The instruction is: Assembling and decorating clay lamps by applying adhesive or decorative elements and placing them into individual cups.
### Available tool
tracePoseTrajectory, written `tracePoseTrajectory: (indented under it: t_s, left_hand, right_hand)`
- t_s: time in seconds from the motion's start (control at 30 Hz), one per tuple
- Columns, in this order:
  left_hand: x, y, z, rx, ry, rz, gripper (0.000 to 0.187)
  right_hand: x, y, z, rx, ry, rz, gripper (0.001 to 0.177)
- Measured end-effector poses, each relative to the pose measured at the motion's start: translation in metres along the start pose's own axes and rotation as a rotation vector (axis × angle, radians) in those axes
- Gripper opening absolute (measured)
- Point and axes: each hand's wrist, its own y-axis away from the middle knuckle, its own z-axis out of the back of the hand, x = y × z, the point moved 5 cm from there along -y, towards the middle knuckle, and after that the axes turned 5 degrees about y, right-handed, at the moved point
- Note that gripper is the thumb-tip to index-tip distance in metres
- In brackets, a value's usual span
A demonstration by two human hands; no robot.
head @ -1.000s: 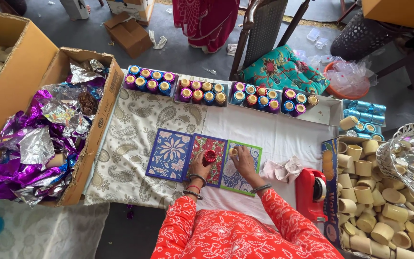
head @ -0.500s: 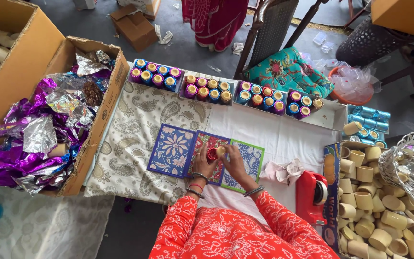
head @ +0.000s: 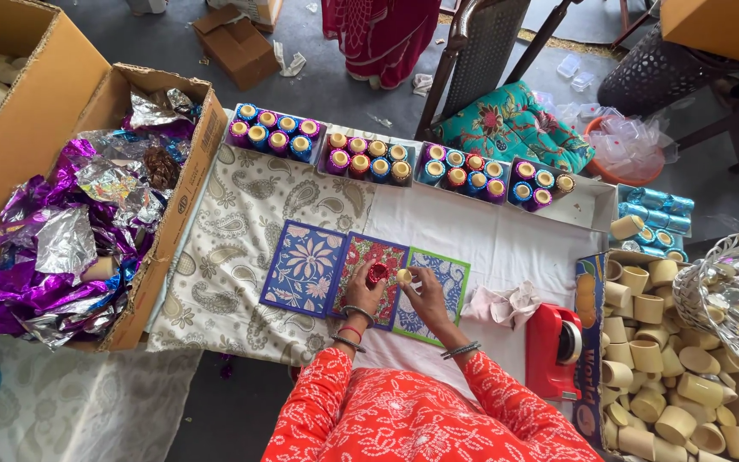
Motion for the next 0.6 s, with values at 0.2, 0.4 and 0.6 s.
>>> tracePoseTrajectory:
  t_s: [0.2, 0.4, 0.6]
  left_hand:
    - [0.043, -0.004, -0.014, -0.047, 0.218, 0.135, 0.044]
    - [0.067, -0.008, -0.025, -0.097, 0.106, 0.135, 0.042]
    - [0.078, -0.011, -0.025, -0.043, 0.296, 0.176, 0.041]
  right_hand:
    - [0.021, -0.007, -0.003, 0.061, 0.002, 0.097, 0.040]
    - [0.039, -0.012, -0.006, 0.040, 0.127, 0.311, 0.039]
    - [0.048, -0.017, -0.019, 0.092, 0.173, 0.431, 0.042]
